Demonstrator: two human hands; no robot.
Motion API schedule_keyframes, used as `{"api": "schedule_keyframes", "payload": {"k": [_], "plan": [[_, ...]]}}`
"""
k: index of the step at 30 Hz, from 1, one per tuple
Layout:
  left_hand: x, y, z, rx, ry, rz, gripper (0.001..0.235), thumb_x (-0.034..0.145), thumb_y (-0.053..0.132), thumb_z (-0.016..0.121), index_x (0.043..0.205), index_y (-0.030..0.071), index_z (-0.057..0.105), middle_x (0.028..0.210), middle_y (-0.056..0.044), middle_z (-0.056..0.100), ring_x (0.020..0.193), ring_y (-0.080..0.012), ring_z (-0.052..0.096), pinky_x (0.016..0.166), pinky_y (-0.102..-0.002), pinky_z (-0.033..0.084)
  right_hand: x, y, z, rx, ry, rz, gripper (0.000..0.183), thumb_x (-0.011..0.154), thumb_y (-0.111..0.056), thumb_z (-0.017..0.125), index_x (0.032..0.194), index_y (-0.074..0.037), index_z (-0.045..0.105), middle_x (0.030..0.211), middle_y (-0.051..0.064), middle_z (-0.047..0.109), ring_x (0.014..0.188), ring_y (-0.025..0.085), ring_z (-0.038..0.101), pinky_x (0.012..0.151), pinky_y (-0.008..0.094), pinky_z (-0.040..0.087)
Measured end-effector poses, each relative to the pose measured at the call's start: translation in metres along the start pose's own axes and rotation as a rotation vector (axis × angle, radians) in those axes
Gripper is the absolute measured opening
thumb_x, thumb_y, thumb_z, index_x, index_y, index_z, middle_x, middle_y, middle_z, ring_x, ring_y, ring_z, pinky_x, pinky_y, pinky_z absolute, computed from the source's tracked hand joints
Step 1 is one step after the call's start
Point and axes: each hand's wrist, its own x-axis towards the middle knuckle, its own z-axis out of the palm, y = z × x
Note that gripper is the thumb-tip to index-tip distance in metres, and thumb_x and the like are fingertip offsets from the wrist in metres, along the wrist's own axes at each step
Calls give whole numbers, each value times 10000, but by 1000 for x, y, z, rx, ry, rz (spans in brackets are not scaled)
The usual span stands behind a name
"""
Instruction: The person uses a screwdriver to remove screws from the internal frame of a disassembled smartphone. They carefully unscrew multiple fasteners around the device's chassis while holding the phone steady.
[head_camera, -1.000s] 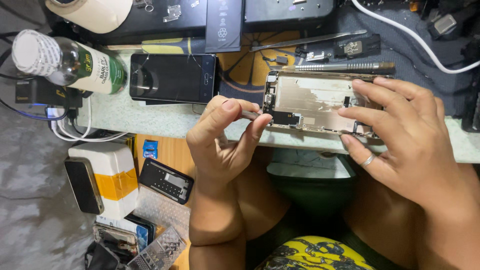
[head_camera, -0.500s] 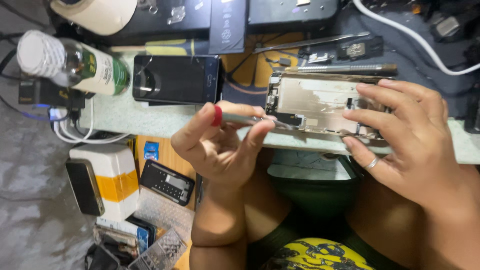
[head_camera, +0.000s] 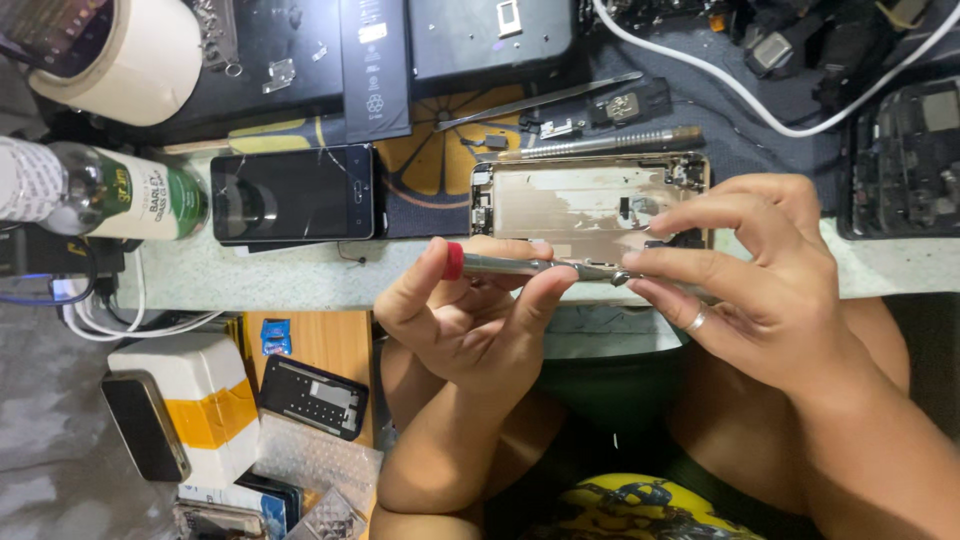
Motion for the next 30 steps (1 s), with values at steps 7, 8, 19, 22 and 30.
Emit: {"api": "schedule_keyframes", "payload": {"k": [7, 8, 19, 22, 30], "plan": [[4, -2, 1, 107, -2, 76, 771, 961, -74, 780, 1521, 170, 310, 1085, -195, 694, 885, -193, 735, 788, -256, 634, -3, 2, 0, 20, 17, 41, 249, 746, -138, 883, 975, -139, 785, 1015, 31, 697, 983, 259, 577, 888, 374, 444], [4, -3, 1, 121, -18, 96, 768, 955, -68, 782, 1512, 169, 309, 1085, -198, 694, 882, -197, 738, 776, -253, 635, -3, 2, -1, 27, 22, 39, 245, 750, -144, 878, 975, -135, 783, 1012, 36, 696, 978, 258, 576, 886, 373, 442], [7, 2, 2, 216, -11, 142, 739, 933, -10, 809, 1447, 151, 303, 1104, -211, 682, 892, -208, 751, 739, -245, 640, -8, 2, 1, 14, -19, 66, 266, 837, -189, 825, 1095, -132, 792, 1101, 37, 722, 1030, 253, 588, 965, 363, 442], [17, 4, -19, 246, 50, 139, 649, 1003, -12, 746, 1446, 165, 308, 1064, -177, 701, 866, -189, 758, 721, -264, 646, -4, 1, -1, -44, -41, 82, 324, 827, -201, 844, 1130, -110, 773, 1184, 64, 706, 1075, 275, 577, 972, 369, 441], [30, -8, -58, -338, 388, -70, 665, 1058, -6, 746, 1526, 101, 286, 1045, -180, 704, 855, -171, 688, 769, -346, 642, 5, -1, 4, -201, -160, 77, 434, 775, -195, 882, 1127, -57, 667, 1405, 180, 592, 1265, 417, 517, 1071, 502, 430]]}}
